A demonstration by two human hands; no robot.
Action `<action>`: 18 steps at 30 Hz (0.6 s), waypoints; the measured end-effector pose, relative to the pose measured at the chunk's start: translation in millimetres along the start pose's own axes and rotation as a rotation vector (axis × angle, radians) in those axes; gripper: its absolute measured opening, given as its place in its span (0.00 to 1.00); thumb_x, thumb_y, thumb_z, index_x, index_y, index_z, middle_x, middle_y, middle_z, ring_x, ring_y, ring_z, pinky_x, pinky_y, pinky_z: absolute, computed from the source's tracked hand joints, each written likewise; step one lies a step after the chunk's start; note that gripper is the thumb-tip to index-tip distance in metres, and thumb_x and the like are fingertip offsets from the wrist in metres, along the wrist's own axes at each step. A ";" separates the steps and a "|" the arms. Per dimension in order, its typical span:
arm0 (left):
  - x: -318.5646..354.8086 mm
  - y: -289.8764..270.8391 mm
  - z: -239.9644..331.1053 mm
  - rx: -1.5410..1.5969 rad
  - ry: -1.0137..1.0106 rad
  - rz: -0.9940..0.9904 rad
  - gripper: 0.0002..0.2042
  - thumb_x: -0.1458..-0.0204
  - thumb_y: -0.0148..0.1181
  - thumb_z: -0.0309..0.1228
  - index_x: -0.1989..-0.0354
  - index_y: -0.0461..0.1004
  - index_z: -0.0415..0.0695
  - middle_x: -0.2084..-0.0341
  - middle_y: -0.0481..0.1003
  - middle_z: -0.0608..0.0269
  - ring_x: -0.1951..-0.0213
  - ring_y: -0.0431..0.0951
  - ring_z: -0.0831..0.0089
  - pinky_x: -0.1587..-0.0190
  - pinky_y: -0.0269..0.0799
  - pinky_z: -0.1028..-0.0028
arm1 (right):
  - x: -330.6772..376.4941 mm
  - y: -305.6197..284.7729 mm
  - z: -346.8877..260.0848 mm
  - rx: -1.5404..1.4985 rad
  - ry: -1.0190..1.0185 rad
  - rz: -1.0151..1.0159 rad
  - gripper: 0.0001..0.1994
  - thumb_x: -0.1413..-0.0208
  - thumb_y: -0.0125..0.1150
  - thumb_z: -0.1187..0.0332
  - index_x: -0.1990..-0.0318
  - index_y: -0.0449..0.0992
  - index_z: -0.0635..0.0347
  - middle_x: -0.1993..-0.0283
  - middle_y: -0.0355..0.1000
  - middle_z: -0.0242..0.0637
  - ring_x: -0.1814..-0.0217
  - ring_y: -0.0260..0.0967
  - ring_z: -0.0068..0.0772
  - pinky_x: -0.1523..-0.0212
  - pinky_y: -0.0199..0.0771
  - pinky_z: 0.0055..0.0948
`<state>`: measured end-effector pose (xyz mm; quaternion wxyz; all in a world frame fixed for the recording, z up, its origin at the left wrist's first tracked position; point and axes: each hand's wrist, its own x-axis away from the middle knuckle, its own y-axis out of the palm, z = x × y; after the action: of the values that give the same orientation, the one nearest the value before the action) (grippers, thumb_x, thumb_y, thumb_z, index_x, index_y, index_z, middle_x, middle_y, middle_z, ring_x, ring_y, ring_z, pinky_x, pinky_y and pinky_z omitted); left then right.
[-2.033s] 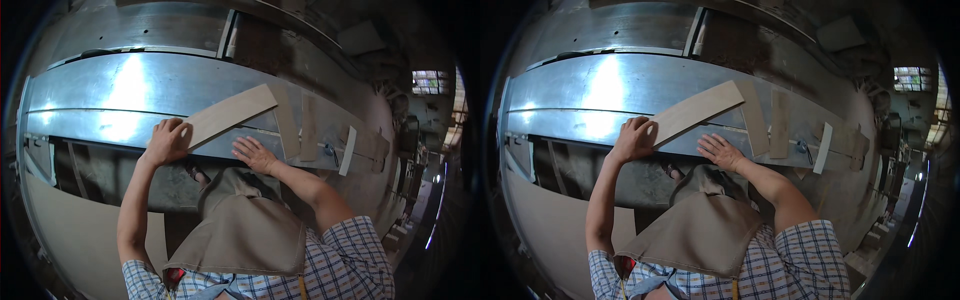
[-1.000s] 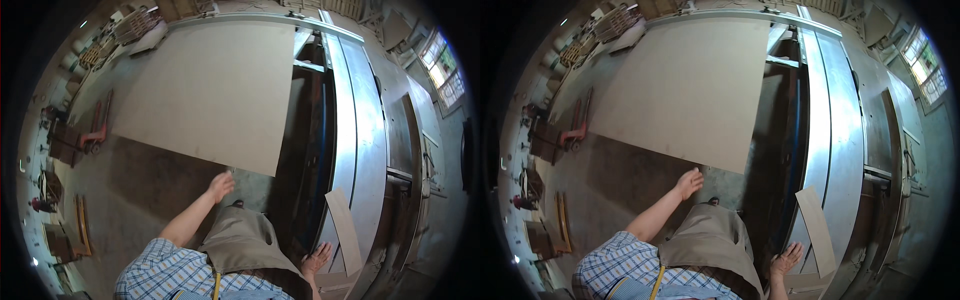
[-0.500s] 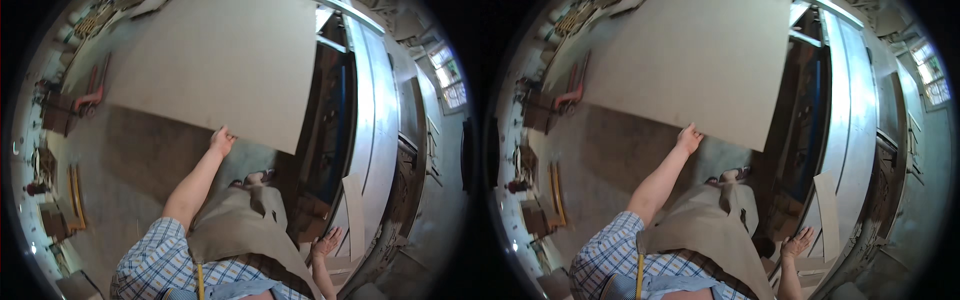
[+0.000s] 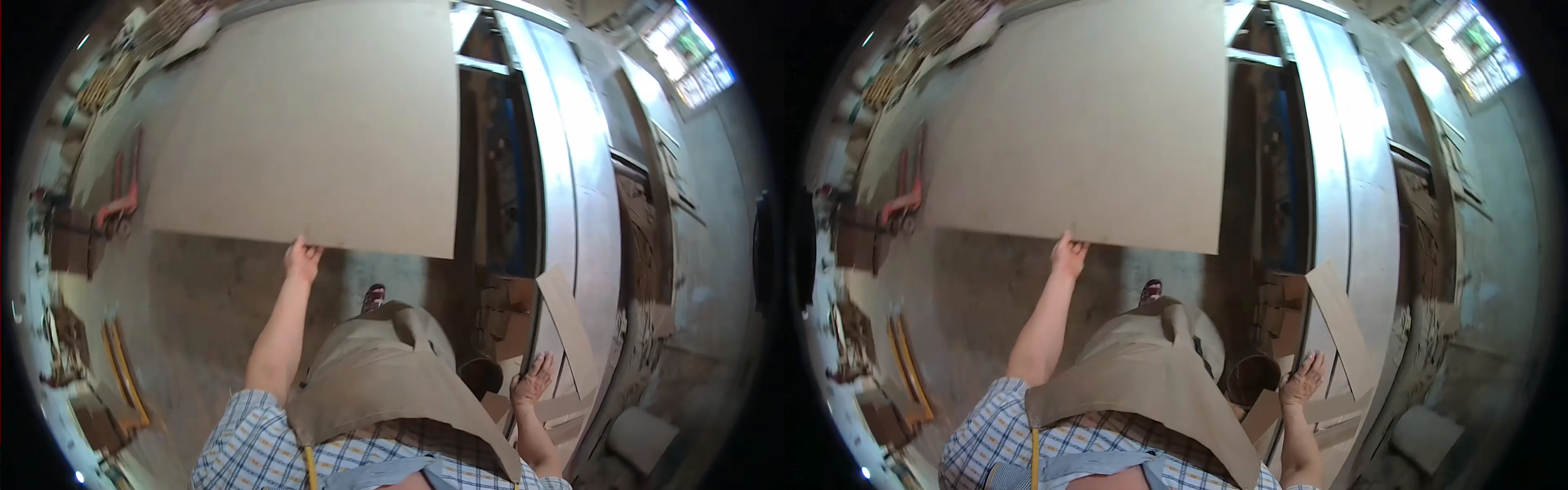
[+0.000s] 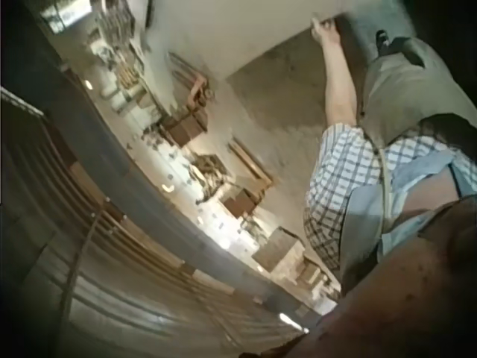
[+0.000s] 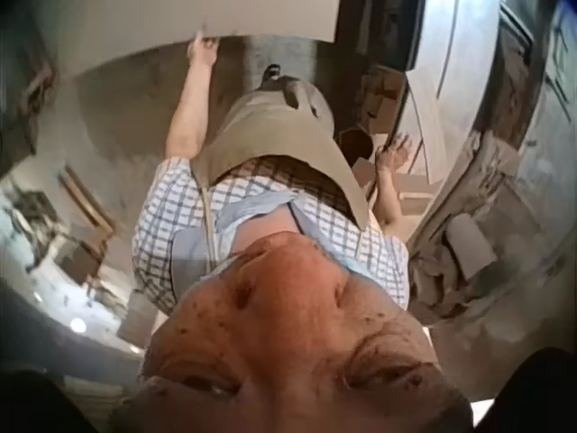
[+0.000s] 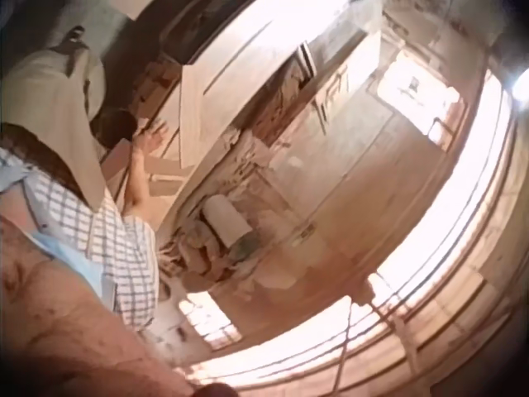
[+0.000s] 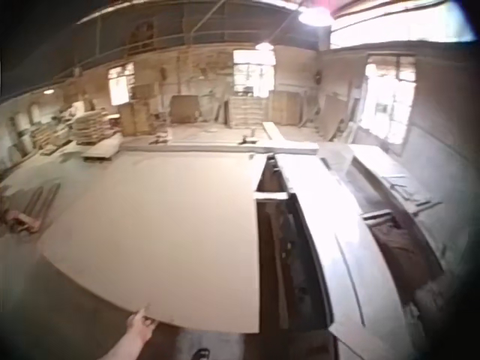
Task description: The person measures and cuts wooden boards using a table saw and a tape measure. The person then planes the edges of small wooden pieces against a jointer machine and fits the pieces together by hand.
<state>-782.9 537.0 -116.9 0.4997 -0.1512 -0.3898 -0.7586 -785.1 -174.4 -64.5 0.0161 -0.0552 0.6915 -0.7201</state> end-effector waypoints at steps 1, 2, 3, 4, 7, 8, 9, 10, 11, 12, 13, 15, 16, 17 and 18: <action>5.8 -8.7 -4.8 -0.009 0.004 -0.012 0.20 0.27 0.57 0.38 0.35 0.68 0.40 0.41 0.74 0.54 0.40 0.77 0.57 0.40 0.78 0.55 | 7.6 7.7 8.0 -0.009 -0.039 0.008 0.51 0.53 0.68 0.70 0.20 0.48 0.64 0.15 0.43 0.55 0.13 0.39 0.65 0.19 0.45 0.62; 13.9 -15.2 -13.7 -0.024 -0.004 0.028 0.19 0.27 0.57 0.38 0.36 0.69 0.40 0.44 0.75 0.55 0.43 0.78 0.59 0.43 0.79 0.57 | 19.5 14.2 18.0 -0.033 -0.005 0.010 0.52 0.55 0.67 0.70 0.19 0.49 0.59 0.15 0.45 0.51 0.12 0.37 0.61 0.19 0.44 0.63; 23.9 -26.0 -25.2 -0.034 -0.018 0.010 0.19 0.27 0.57 0.38 0.36 0.69 0.40 0.44 0.75 0.55 0.43 0.78 0.59 0.43 0.79 0.57 | 33.8 19.1 30.2 -0.028 0.019 0.012 0.52 0.55 0.67 0.70 0.19 0.49 0.59 0.15 0.45 0.51 0.12 0.37 0.61 0.19 0.44 0.63; 26.6 -29.0 -29.4 -0.044 -0.006 0.008 0.18 0.27 0.58 0.38 0.37 0.69 0.40 0.46 0.76 0.56 0.45 0.79 0.60 0.45 0.80 0.58 | 34.8 22.6 35.7 -0.025 0.010 0.007 0.52 0.55 0.67 0.70 0.19 0.49 0.59 0.15 0.45 0.52 0.11 0.37 0.61 0.19 0.44 0.63; 32.1 -29.3 -43.5 -0.066 0.021 -0.005 0.17 0.27 0.58 0.36 0.38 0.69 0.39 0.49 0.77 0.56 0.50 0.80 0.62 0.50 0.82 0.59 | 32.2 32.0 54.0 -0.030 -0.017 0.041 0.52 0.56 0.67 0.70 0.19 0.49 0.60 0.15 0.45 0.52 0.11 0.36 0.61 0.18 0.42 0.63; 36.5 -33.5 -43.1 -0.084 0.031 0.003 0.16 0.27 0.58 0.36 0.40 0.69 0.39 0.51 0.78 0.56 0.53 0.81 0.63 0.52 0.83 0.60 | 37.6 33.6 56.2 -0.035 -0.042 0.061 0.52 0.56 0.67 0.70 0.20 0.49 0.61 0.15 0.45 0.53 0.11 0.36 0.61 0.18 0.41 0.63; 45.4 -46.9 -42.0 -0.092 0.033 -0.002 0.16 0.27 0.58 0.36 0.40 0.69 0.39 0.51 0.78 0.56 0.53 0.81 0.63 0.52 0.83 0.60 | 55.5 36.7 57.4 -0.041 -0.034 0.060 0.52 0.56 0.67 0.70 0.20 0.49 0.61 0.15 0.45 0.53 0.11 0.36 0.61 0.18 0.41 0.63; 54.5 -58.4 -40.5 -0.105 0.026 0.019 0.15 0.27 0.58 0.36 0.41 0.70 0.39 0.52 0.78 0.57 0.54 0.82 0.64 0.53 0.84 0.61 | 74.1 38.7 58.3 -0.036 -0.034 0.044 0.53 0.57 0.67 0.69 0.20 0.49 0.62 0.15 0.45 0.53 0.11 0.36 0.62 0.18 0.40 0.63; 62.9 -69.9 -38.7 -0.118 0.019 0.042 0.15 0.27 0.58 0.36 0.41 0.70 0.39 0.53 0.79 0.57 0.56 0.82 0.64 0.55 0.85 0.61 | 90.9 41.2 59.1 -0.030 -0.033 0.027 0.53 0.57 0.67 0.69 0.20 0.49 0.63 0.15 0.45 0.54 0.12 0.36 0.63 0.17 0.39 0.62; 68.7 -71.2 -40.2 -0.114 0.024 0.031 0.15 0.27 0.58 0.36 0.41 0.70 0.39 0.53 0.79 0.57 0.56 0.82 0.64 0.55 0.85 0.61 | 91.6 40.8 62.1 -0.033 -0.030 0.040 0.53 0.57 0.67 0.69 0.20 0.49 0.63 0.15 0.45 0.54 0.12 0.36 0.63 0.17 0.39 0.62; 74.6 -73.5 -42.0 -0.106 0.023 0.018 0.14 0.27 0.58 0.35 0.42 0.70 0.39 0.54 0.79 0.57 0.57 0.82 0.65 0.55 0.85 0.61 | 93.2 39.9 65.9 -0.028 -0.036 0.034 0.53 0.57 0.67 0.69 0.20 0.49 0.64 0.15 0.45 0.55 0.12 0.36 0.63 0.17 0.39 0.62; 84.6 -82.7 -43.6 -0.091 0.031 0.005 0.13 0.28 0.59 0.35 0.43 0.70 0.39 0.55 0.79 0.57 0.57 0.82 0.65 0.56 0.86 0.61 | 99.4 36.8 70.5 -0.026 -0.050 0.037 0.53 0.57 0.67 0.69 0.20 0.49 0.65 0.15 0.45 0.55 0.12 0.36 0.64 0.17 0.39 0.62; 89.4 -90.4 -43.5 -0.085 0.034 0.001 0.13 0.28 0.59 0.34 0.44 0.70 0.39 0.55 0.79 0.57 0.58 0.82 0.65 0.57 0.86 0.61 | 102.7 33.7 71.4 -0.033 -0.055 0.033 0.53 0.57 0.68 0.69 0.20 0.49 0.65 0.16 0.45 0.56 0.12 0.36 0.65 0.17 0.39 0.62; 94.3 -99.3 -42.8 -0.078 0.037 -0.001 0.12 0.28 0.59 0.33 0.44 0.70 0.40 0.55 0.79 0.57 0.58 0.82 0.66 0.57 0.86 0.62 | 105.4 31.7 72.1 -0.039 -0.063 0.029 0.53 0.57 0.68 0.68 0.20 0.49 0.66 0.16 0.45 0.57 0.12 0.37 0.66 0.17 0.39 0.61; 105.9 -111.5 -42.1 -0.074 0.035 0.006 0.12 0.28 0.59 0.33 0.44 0.70 0.40 0.55 0.79 0.57 0.58 0.82 0.66 0.57 0.86 0.62 | 126.9 28.5 76.5 -0.035 -0.069 0.026 0.53 0.57 0.68 0.68 0.20 0.49 0.66 0.16 0.45 0.57 0.12 0.37 0.66 0.17 0.39 0.61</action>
<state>-921.9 459.9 -127.8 0.5028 -0.1574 -0.3520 -0.7736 -904.9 -264.4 -82.8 0.0483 -0.0714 0.7037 -0.7052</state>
